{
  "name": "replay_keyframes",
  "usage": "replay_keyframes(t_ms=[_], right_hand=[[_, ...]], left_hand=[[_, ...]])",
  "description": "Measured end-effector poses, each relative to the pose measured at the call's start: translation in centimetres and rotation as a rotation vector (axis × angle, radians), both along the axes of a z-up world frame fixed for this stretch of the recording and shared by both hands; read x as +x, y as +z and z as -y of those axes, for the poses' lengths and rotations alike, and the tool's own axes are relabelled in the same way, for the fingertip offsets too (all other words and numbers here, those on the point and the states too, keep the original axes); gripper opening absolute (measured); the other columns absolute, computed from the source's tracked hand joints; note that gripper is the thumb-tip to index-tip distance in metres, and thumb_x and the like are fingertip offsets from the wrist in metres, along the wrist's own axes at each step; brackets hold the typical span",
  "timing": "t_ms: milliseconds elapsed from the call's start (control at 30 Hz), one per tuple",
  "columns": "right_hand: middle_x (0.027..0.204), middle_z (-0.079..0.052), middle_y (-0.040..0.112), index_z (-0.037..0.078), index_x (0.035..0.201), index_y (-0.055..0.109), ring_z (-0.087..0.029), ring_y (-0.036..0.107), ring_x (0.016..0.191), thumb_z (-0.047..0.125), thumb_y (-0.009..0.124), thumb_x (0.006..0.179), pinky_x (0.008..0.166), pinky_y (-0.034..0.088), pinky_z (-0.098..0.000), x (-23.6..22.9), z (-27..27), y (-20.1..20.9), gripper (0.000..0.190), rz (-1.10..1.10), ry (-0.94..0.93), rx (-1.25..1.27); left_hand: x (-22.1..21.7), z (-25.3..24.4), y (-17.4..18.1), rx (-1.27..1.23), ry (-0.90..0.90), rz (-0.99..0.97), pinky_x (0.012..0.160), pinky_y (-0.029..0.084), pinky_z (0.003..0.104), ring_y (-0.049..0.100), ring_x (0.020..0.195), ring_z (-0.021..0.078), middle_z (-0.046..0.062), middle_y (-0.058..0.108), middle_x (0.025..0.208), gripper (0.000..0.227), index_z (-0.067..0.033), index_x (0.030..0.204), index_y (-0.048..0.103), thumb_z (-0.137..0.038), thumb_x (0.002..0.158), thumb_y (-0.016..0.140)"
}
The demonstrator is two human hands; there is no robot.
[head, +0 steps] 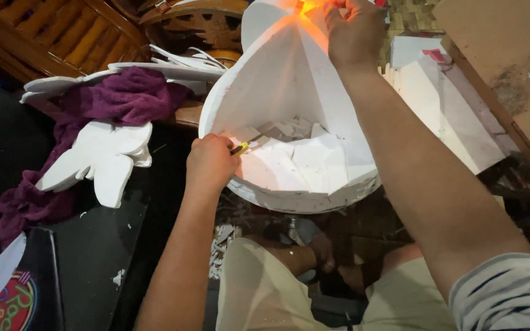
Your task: Trimming and fitting foam pieces into a conical structure using a utility knife
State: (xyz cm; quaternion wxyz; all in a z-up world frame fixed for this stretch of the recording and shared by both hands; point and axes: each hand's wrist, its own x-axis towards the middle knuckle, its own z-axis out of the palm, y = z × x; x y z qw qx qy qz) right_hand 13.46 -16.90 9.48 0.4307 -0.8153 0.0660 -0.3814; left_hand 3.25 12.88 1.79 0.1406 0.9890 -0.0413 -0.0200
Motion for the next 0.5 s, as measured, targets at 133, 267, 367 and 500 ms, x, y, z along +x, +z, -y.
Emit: replay_keyframes(t_ms=[133, 267, 367, 500], right_hand=[[0.055, 0.001, 0.05, 0.017, 0.082, 0.059, -0.01, 0.047, 0.048, 0.015, 0.056, 0.104, 0.047, 0.04, -0.0284, -3.0, -1.2, 3.2, 0.022, -0.115, 0.113, 0.344], [0.069, -0.005, 0.063, 0.013, 0.085, 0.055, -0.012, 0.053, 0.041, 0.021, 0.061, 0.091, 0.036, 0.032, -0.027, -6.0, 0.2, 4.1, 0.012, -0.077, 0.187, 0.554], [0.073, -0.007, 0.066, 0.012, 0.091, 0.062, -0.014, 0.057, 0.049, 0.018, 0.065, 0.093, 0.044, 0.039, -0.0272, -12.6, 0.9, 3.9, 0.008, -0.027, 0.306, 0.594], [0.071, -0.004, 0.062, 0.009, 0.11, 0.058, -0.016, 0.058, 0.059, 0.005, 0.057, 0.102, 0.057, 0.05, -0.0272, -22.9, 1.8, 0.4, 0.01, -0.122, 0.476, 0.712]], left_hand=[[-0.2, 0.3, 1.3, 0.02, 0.003, -0.049, 0.083, 0.054, 0.043, 0.055, 0.109, 0.0343, 0.007, 0.067, 0.113, 0.034, -0.0158, 0.123, 0.075, -0.022, 0.09, 0.069], [-0.3, 0.3, 1.8, 0.019, 0.012, -0.061, 0.085, 0.054, 0.047, 0.057, 0.109, 0.0371, 0.011, 0.071, 0.106, 0.034, -0.0155, 0.118, 0.077, -0.021, 0.086, 0.066], [0.1, 0.2, 1.8, 0.004, 0.027, -0.058, 0.092, 0.052, 0.048, 0.061, 0.112, 0.0399, 0.013, 0.07, 0.118, 0.047, -0.0181, 0.128, 0.071, -0.026, 0.081, 0.07], [-2.3, 1.8, 4.3, -0.076, -0.097, 0.143, 0.095, 0.049, 0.05, 0.057, 0.119, 0.0396, 0.013, 0.068, 0.13, 0.057, -0.0092, 0.137, 0.066, -0.027, 0.084, 0.077]])
